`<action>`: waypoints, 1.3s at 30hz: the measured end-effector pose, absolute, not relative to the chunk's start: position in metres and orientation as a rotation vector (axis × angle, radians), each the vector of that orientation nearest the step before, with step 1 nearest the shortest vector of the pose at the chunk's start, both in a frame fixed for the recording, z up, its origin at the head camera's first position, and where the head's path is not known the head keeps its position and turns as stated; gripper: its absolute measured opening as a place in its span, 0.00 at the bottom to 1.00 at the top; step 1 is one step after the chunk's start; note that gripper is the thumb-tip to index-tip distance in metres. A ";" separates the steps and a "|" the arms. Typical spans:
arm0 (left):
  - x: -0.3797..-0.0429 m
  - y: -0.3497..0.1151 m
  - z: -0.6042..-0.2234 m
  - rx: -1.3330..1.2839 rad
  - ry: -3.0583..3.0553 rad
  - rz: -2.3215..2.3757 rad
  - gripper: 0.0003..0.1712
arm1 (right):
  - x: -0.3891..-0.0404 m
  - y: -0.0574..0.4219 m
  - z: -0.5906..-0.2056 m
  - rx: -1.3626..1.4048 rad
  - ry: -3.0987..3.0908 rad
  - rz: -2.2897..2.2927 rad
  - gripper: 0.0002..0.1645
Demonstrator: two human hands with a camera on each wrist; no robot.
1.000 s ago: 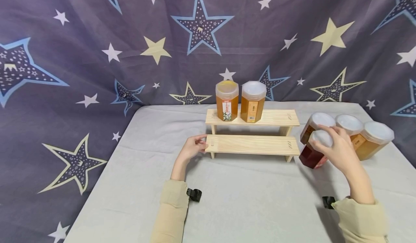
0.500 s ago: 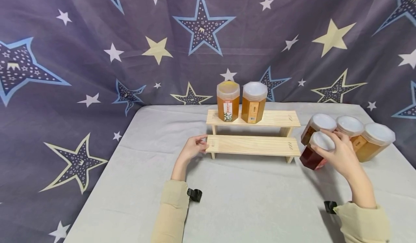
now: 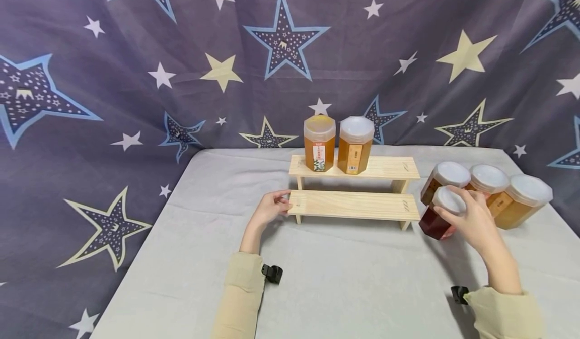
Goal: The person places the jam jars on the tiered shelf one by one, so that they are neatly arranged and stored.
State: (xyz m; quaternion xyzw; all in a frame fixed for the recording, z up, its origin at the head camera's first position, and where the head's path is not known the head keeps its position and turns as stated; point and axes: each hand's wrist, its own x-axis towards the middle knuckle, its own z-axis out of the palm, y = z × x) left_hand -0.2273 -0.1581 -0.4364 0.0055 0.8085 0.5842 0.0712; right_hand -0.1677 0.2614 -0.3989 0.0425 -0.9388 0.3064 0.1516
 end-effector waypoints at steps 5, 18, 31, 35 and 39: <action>-0.227 -0.160 -0.439 0.039 2.423 1.780 0.25 | -0.167 0.259 -0.401 0.066 -2.720 0.858 0.34; -0.225 -0.159 -0.436 0.034 2.449 1.753 0.25 | -0.167 0.257 -0.403 0.022 -2.725 0.836 0.33; -0.225 -0.159 -0.434 0.019 2.421 1.764 0.26 | -0.169 0.256 -0.409 -0.020 -2.614 0.828 0.33; -0.225 -0.159 -0.435 0.013 2.422 1.772 0.25 | -0.169 0.256 -0.410 -0.026 -2.570 0.828 0.32; -0.227 -0.160 -0.441 0.051 2.420 1.790 0.25 | -0.170 0.255 -0.411 -0.053 -2.533 0.814 0.31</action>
